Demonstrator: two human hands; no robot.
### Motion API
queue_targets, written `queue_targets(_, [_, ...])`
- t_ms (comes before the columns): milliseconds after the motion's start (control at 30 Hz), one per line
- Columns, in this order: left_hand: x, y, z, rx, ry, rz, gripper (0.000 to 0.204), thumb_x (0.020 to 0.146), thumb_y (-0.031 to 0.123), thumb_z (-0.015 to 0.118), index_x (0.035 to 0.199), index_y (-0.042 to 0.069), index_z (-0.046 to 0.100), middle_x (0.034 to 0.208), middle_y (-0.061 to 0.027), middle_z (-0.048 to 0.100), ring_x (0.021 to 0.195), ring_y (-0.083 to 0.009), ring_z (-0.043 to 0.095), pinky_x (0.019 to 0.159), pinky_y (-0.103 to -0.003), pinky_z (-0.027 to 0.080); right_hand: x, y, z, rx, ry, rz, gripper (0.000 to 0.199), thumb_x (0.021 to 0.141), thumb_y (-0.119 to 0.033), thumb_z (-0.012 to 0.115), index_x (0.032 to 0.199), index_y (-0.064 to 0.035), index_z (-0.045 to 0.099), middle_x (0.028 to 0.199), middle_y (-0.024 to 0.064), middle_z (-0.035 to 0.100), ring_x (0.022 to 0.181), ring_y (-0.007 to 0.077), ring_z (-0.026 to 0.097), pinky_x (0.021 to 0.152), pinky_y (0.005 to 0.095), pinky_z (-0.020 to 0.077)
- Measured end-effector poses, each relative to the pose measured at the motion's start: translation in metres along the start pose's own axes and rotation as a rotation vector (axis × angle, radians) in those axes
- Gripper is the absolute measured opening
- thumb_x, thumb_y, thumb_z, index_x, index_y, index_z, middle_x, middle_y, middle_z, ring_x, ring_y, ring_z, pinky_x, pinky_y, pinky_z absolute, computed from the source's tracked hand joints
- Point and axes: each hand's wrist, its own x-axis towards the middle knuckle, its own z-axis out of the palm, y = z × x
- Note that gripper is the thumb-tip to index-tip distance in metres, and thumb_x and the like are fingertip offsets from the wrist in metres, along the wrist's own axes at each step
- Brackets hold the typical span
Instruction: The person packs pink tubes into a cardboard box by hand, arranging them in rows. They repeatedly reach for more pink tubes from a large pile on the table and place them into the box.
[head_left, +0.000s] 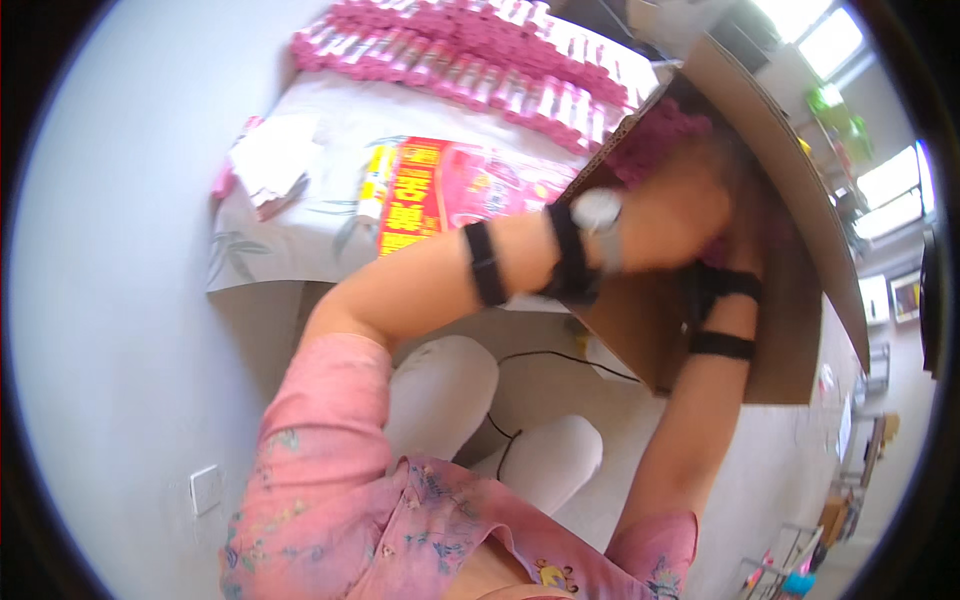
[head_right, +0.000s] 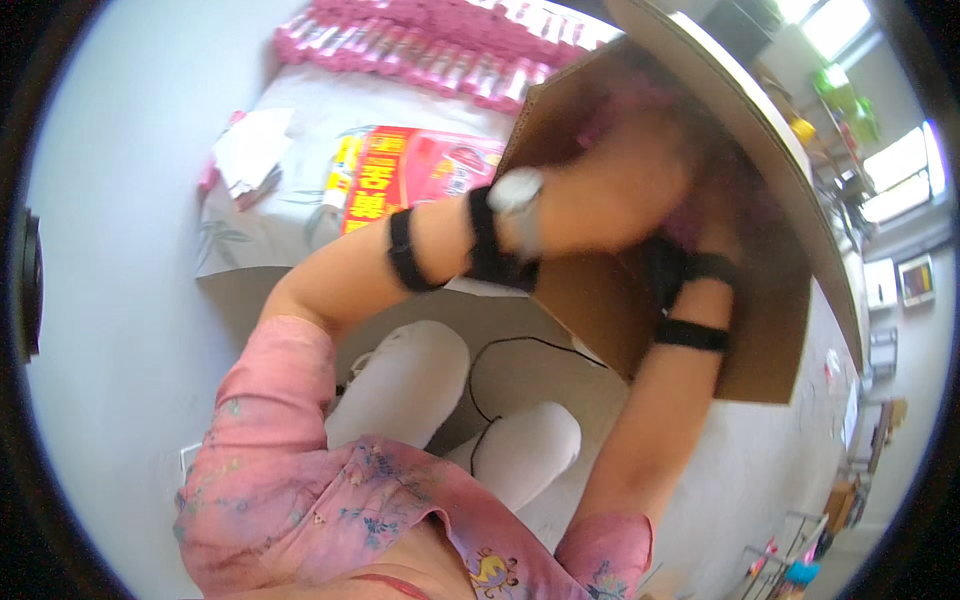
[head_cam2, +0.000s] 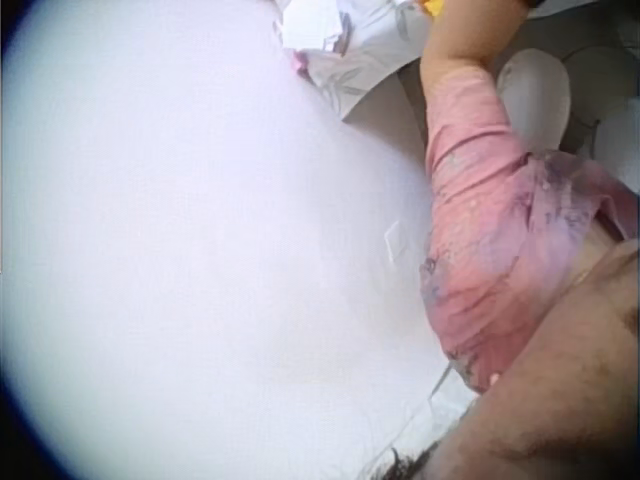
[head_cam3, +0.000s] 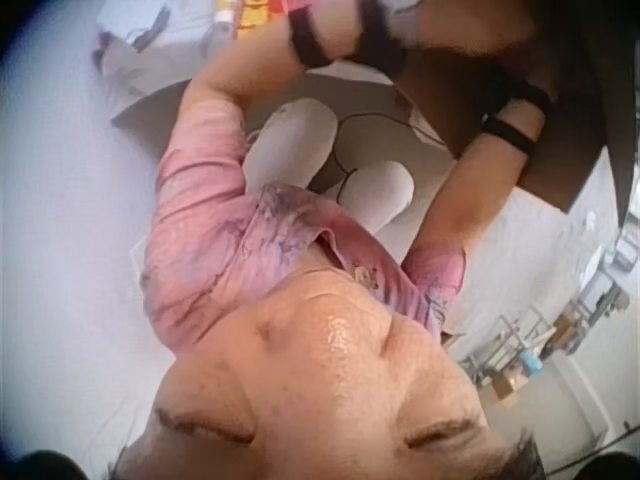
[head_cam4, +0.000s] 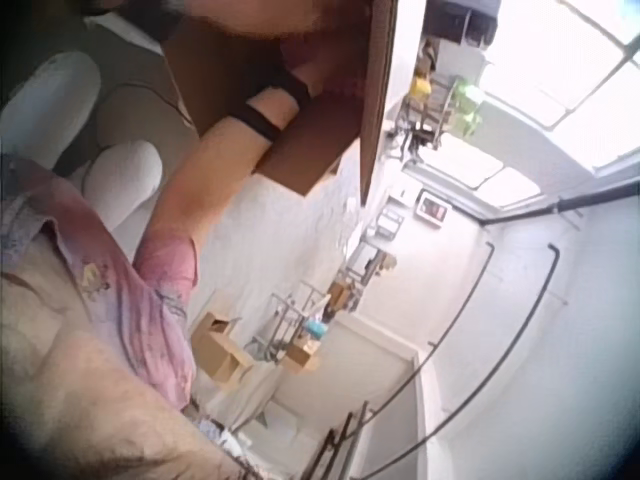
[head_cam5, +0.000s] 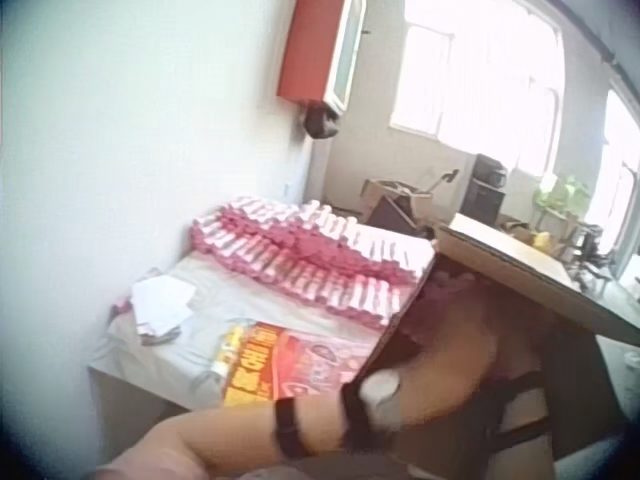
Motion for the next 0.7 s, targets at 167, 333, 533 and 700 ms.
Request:
queue_targets(167, [-0.065, -0.020, -0.168, -1.103, -0.642, 0.083, 0.040, 0.095, 0.003, 0.061, 0.134, -0.001, 0.059, 0.129, -0.0194, 0.065, 0.119, -0.0349, 0.062, 0.102, -0.042, 0.049, 0.000, 0.037, 0.012, -0.299, 0.121, -0.146, 0.049, 0.110, -0.039, 0.041, 0.133, -0.0011, 0.061, 0.121, 0.0303, 0.067, 0.110, 0.0449, 0.066, 0.098, 0.0505, 0.0494])
queue_targets(333, [-0.122, -0.201, -0.209, -0.778, -0.645, -0.786, 0.022, 0.095, 0.012, 0.066, 0.113, 0.000, 0.071, 0.100, -0.0092, 0.075, 0.093, -0.0164, 0.072, 0.082, -0.031, 0.057, 0.011, 0.043, 0.016, 0.100, -0.074, 0.012, 0.047, 0.109, -0.038, 0.045, 0.126, 0.0000, 0.067, 0.123, 0.0253, 0.068, 0.110, 0.0445, 0.065, 0.092, 0.0497, 0.0508])
queue_targets(533, [-0.216, -0.421, -0.231, 0.619, -0.357, -0.685, 0.043, 0.083, 0.018, 0.065, 0.123, 0.004, 0.067, 0.116, -0.0223, 0.069, 0.107, -0.0385, 0.067, 0.094, -0.046, 0.055, 0.022, -0.023, -0.023, 0.077, -0.260, 0.169, 0.045, 0.111, -0.031, 0.045, 0.137, 0.0017, 0.059, 0.128, 0.0269, 0.065, 0.122, 0.0390, 0.063, 0.100, 0.0424, 0.0483])
queue_targets(700, [-0.232, -0.444, -0.195, 0.670, -0.601, -0.762, 0.053, 0.080, 0.020, 0.065, 0.132, 0.013, 0.067, 0.123, -0.0241, 0.065, 0.112, -0.0428, 0.063, 0.100, -0.048, 0.051, 0.004, 0.014, -0.015, 0.132, -0.003, -0.008, 0.047, 0.107, -0.039, 0.048, 0.125, -0.0015, 0.069, 0.124, 0.0247, 0.069, 0.112, 0.0445, 0.066, 0.096, 0.0492, 0.0504])
